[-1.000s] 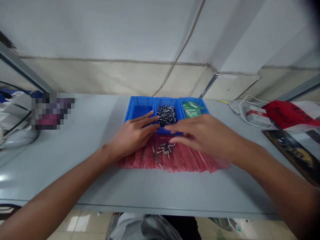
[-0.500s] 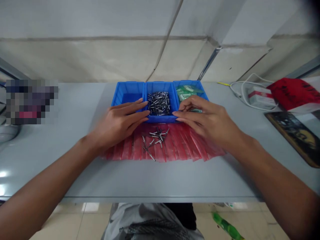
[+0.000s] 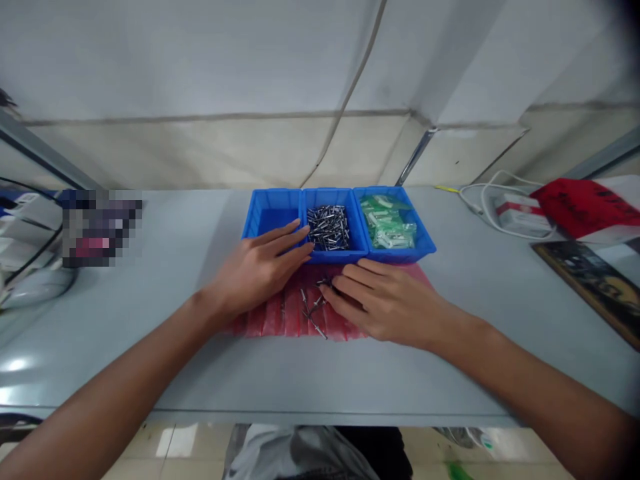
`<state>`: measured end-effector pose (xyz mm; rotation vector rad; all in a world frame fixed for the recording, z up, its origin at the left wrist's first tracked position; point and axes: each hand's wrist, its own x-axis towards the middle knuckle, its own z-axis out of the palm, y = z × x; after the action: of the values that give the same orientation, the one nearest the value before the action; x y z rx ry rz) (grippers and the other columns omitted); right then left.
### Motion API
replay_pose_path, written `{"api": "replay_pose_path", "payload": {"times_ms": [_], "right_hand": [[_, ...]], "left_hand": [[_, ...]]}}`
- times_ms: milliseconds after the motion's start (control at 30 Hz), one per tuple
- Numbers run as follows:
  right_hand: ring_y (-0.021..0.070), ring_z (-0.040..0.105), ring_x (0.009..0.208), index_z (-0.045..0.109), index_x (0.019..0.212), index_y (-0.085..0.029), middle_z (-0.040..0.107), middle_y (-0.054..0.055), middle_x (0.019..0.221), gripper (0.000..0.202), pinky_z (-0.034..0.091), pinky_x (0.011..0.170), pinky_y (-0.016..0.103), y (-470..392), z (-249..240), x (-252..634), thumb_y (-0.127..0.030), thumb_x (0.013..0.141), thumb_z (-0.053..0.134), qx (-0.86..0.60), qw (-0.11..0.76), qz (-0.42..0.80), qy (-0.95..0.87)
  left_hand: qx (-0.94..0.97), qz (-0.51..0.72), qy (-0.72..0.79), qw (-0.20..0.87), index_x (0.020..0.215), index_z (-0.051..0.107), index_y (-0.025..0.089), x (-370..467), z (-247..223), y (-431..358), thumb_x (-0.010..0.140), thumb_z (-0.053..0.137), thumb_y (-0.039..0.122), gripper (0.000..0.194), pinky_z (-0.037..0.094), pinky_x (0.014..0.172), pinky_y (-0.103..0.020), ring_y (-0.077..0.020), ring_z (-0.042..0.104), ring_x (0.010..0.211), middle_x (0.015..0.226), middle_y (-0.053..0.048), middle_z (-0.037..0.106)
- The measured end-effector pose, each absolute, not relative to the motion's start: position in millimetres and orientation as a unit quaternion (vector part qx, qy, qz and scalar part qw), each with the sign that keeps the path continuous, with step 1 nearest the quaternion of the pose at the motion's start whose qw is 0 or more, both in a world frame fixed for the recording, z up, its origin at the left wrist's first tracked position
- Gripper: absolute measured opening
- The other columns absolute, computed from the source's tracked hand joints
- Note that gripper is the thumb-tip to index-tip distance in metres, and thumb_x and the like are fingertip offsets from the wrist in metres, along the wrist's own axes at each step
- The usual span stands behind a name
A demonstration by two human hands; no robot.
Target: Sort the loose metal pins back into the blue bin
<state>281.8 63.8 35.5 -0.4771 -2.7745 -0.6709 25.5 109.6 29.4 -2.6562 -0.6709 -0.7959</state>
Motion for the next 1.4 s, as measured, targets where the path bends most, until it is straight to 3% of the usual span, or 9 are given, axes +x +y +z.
{"api": "replay_pose_path", "payload": {"times_ms": [300, 500, 600, 700, 833, 967, 1067, 1233, 1400], "right_hand": [[0.0224, 0.069, 0.096, 0.074, 0.114, -0.016, 0.072, 0.01, 0.114, 0.023, 0.06, 0.08, 0.037, 72, 55, 287, -0.014, 0.1, 0.057, -0.224, 0.079, -0.109, -0.965], [0.0255, 0.071, 0.094, 0.074, 0.103, -0.014, 0.073, 0.007, 0.097, 0.017, 0.06, 0.079, 0.039, 80, 62, 277, -0.006, 0.09, 0.067, -0.199, 0.003, -0.089, -0.976], [0.0216, 0.071, 0.086, 0.075, 0.1, -0.013, 0.073, 0.008, 0.094, 0.018, 0.058, 0.076, 0.036, 82, 57, 282, -0.004, 0.095, 0.06, -0.234, 0.06, -0.059, -0.969], [0.0182, 0.072, 0.088, 0.075, 0.104, -0.013, 0.075, 0.009, 0.104, 0.022, 0.058, 0.078, 0.032, 82, 50, 290, -0.007, 0.099, 0.055, -0.269, 0.18, 0.017, -0.946], [0.0151, 0.073, 0.089, 0.075, 0.105, -0.019, 0.077, 0.004, 0.104, 0.016, 0.058, 0.082, 0.031, 79, 49, 295, -0.011, 0.097, 0.063, -0.297, 0.345, 0.107, -0.884], [0.0144, 0.073, 0.084, 0.076, 0.096, -0.023, 0.078, 0.0, 0.093, 0.01, 0.059, 0.078, 0.031, 71, 54, 288, -0.014, 0.092, 0.072, -0.322, 0.46, 0.216, -0.799], [0.015, 0.073, 0.082, 0.077, 0.097, -0.023, 0.077, 0.0, 0.092, 0.011, 0.06, 0.075, 0.033, 65, 53, 282, -0.014, 0.091, 0.074, -0.322, 0.499, 0.294, -0.749], [0.0141, 0.073, 0.082, 0.078, 0.096, -0.025, 0.078, -0.001, 0.092, 0.014, 0.061, 0.073, 0.03, 58, 50, 277, -0.014, 0.088, 0.077, -0.348, 0.531, 0.306, -0.71], [0.0138, 0.072, 0.072, 0.079, 0.094, -0.024, 0.077, 0.001, 0.09, 0.011, 0.061, 0.063, 0.029, 56, 53, 275, -0.016, 0.088, 0.077, -0.346, 0.556, 0.367, -0.661]], "left_hand": [[-0.924, -0.261, -0.227, 0.159, 0.117, 0.07, 0.008, 26, 28, 110, 0.098, 0.061, 0.012, 0.022, 0.065, 0.099, -0.046, -0.0331, 0.068, 0.126, 0.128, -0.016, 0.073], [-0.927, -0.243, -0.23, 0.168, 0.12, 0.068, 0.008, 23, 26, 109, 0.097, 0.061, 0.011, 0.025, 0.065, 0.098, -0.046, -0.0334, 0.066, 0.129, 0.132, -0.016, 0.071], [-0.925, -0.248, -0.231, 0.172, 0.118, 0.069, 0.011, 23, 26, 109, 0.096, 0.062, 0.012, 0.023, 0.066, 0.097, -0.045, -0.0326, 0.067, 0.128, 0.131, -0.015, 0.072], [-0.911, -0.28, -0.248, 0.174, 0.117, 0.07, 0.014, 27, 30, 107, 0.098, 0.062, 0.017, 0.021, 0.066, 0.093, -0.042, -0.0301, 0.07, 0.124, 0.124, -0.011, 0.075], [-0.899, -0.334, -0.245, 0.143, 0.123, 0.067, 0.013, 37, 40, 98, 0.096, 0.068, 0.027, 0.03, 0.065, 0.09, -0.038, -0.0263, 0.073, 0.114, 0.116, -0.01, 0.078], [-0.895, -0.374, -0.213, 0.113, 0.116, 0.067, 0.014, 43, 44, 90, 0.095, 0.07, 0.019, 0.022, 0.062, 0.076, -0.027, -0.0181, 0.076, 0.092, 0.098, -0.006, 0.08], [-0.885, -0.41, -0.202, 0.084, 0.109, 0.068, 0.015, 44, 44, 87, 0.094, 0.067, 0.012, 0.015, 0.059, 0.07, -0.024, -0.0145, 0.074, 0.082, 0.091, -0.003, 0.079], [-0.861, -0.455, -0.222, 0.039, 0.111, 0.067, 0.016, 47, 42, 82, 0.095, 0.069, 0.016, 0.016, 0.059, 0.068, -0.023, -0.0127, 0.074, 0.077, 0.091, -0.003, 0.079], [-0.851, -0.476, -0.222, 0.017, 0.11, 0.065, 0.014, 49, 43, 79, 0.092, 0.074, 0.014, 0.021, 0.059, 0.071, -0.021, -0.0126, 0.076, 0.082, 0.096, -0.005, 0.079]]}}
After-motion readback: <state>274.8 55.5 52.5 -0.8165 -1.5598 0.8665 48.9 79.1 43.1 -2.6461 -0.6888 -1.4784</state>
